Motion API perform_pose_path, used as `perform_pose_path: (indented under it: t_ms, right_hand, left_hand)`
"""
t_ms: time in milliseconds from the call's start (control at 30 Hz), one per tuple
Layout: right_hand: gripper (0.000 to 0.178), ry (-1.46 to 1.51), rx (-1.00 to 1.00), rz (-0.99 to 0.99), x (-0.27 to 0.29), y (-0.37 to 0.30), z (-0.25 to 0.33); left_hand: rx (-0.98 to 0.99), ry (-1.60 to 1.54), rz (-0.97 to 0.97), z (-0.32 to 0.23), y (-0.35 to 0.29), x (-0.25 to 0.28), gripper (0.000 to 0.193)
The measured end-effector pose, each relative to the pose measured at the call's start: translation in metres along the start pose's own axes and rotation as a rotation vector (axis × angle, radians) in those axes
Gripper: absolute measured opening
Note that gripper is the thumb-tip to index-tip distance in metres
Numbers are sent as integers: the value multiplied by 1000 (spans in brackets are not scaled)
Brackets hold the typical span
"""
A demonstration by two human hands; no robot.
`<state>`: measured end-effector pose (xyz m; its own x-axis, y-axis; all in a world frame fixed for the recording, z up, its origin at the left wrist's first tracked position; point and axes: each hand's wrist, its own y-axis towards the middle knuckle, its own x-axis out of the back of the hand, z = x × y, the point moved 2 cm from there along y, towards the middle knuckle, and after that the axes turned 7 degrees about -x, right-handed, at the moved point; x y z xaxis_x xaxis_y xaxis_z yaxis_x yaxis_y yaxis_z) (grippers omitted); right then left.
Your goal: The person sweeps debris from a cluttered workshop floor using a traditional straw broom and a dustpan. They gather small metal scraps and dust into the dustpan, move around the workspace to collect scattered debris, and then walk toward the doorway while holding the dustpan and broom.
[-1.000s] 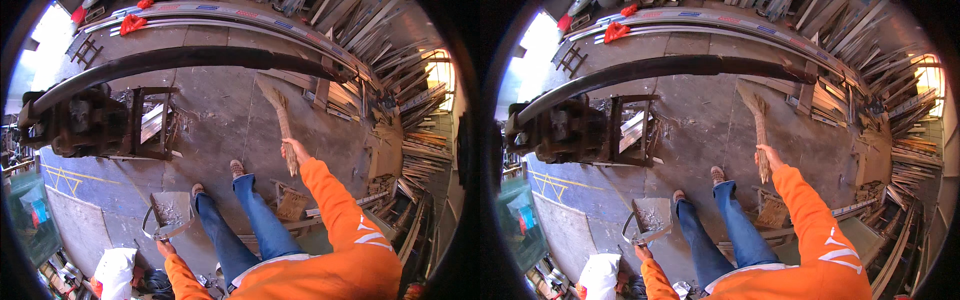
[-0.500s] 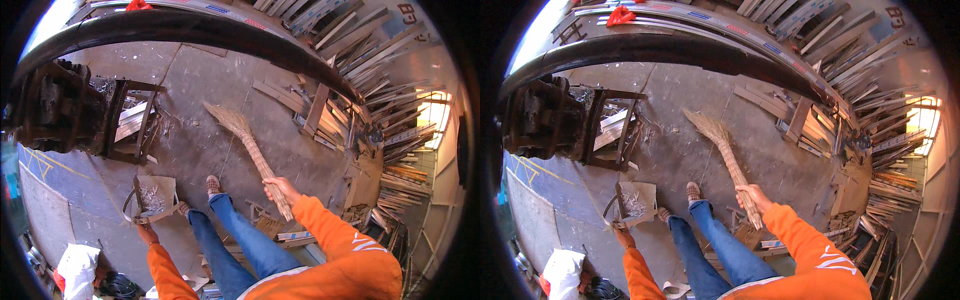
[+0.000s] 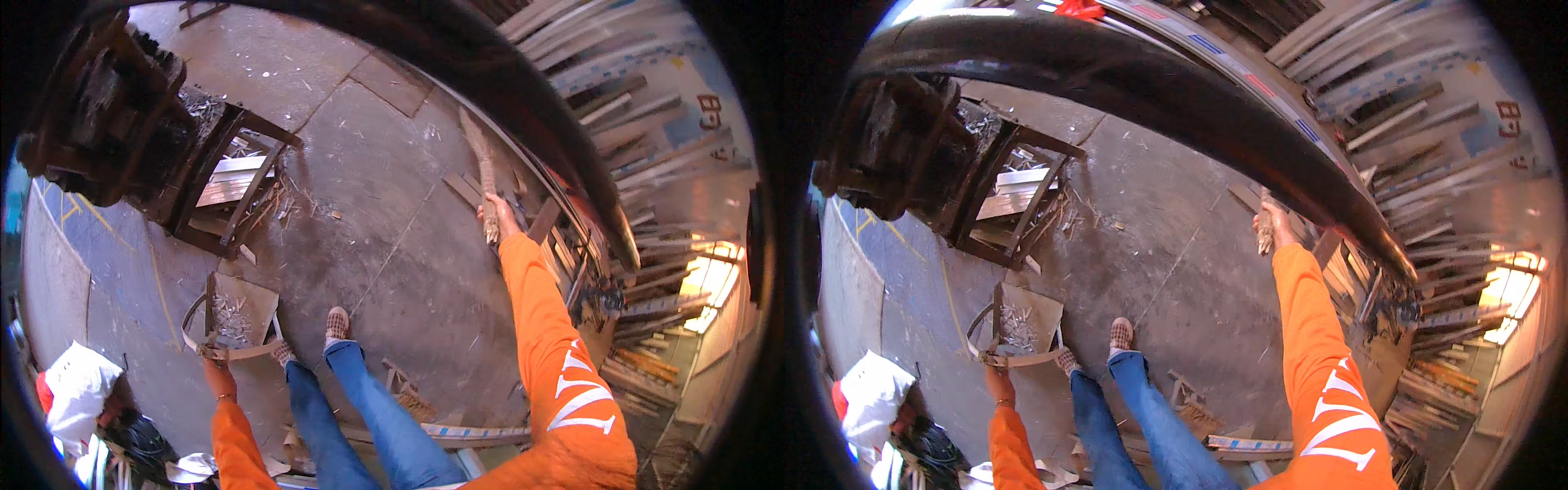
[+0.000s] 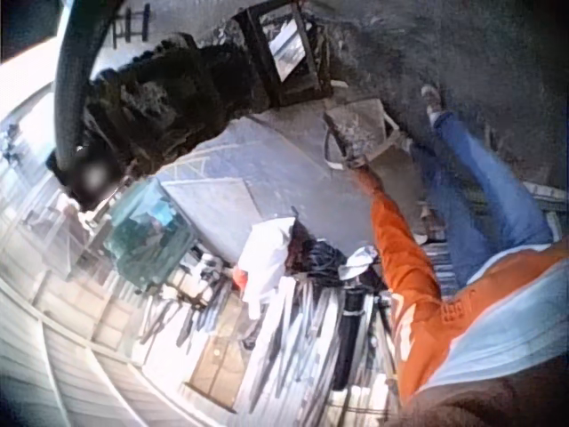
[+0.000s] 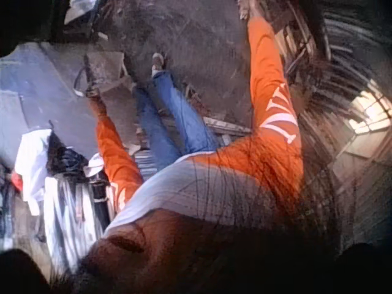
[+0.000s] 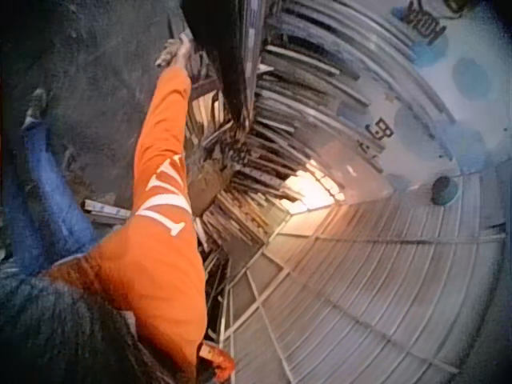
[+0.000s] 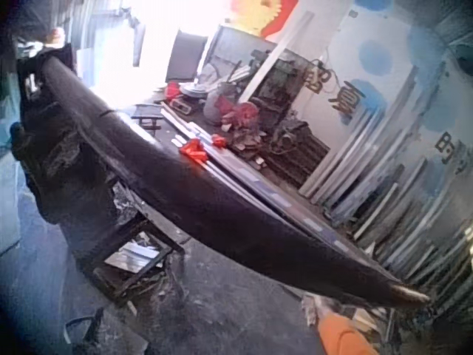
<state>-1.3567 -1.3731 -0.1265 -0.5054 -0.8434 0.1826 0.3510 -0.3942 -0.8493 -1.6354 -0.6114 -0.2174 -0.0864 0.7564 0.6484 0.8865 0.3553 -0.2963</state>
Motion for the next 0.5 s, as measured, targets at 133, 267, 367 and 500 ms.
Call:
perform_pose_path:
  t_ms: [133,267,367,500]
  right_hand:
    - [38,-29,42,-71,-8,44,34]
    - [35,-247,14,14,0,50,19]
    - [31,-354,-79,60,11,12,-47]
    - [29,-361,-115,195,13,-108,-107]
  left_hand:
    - [-9,177,45,-33,-7,5,35]
    - [-40,298,28,-22,-12,-2,34]
    - [-36,301,42,-9,-17,0,36]
    - [-23,271,3,-7,-19,3,35]
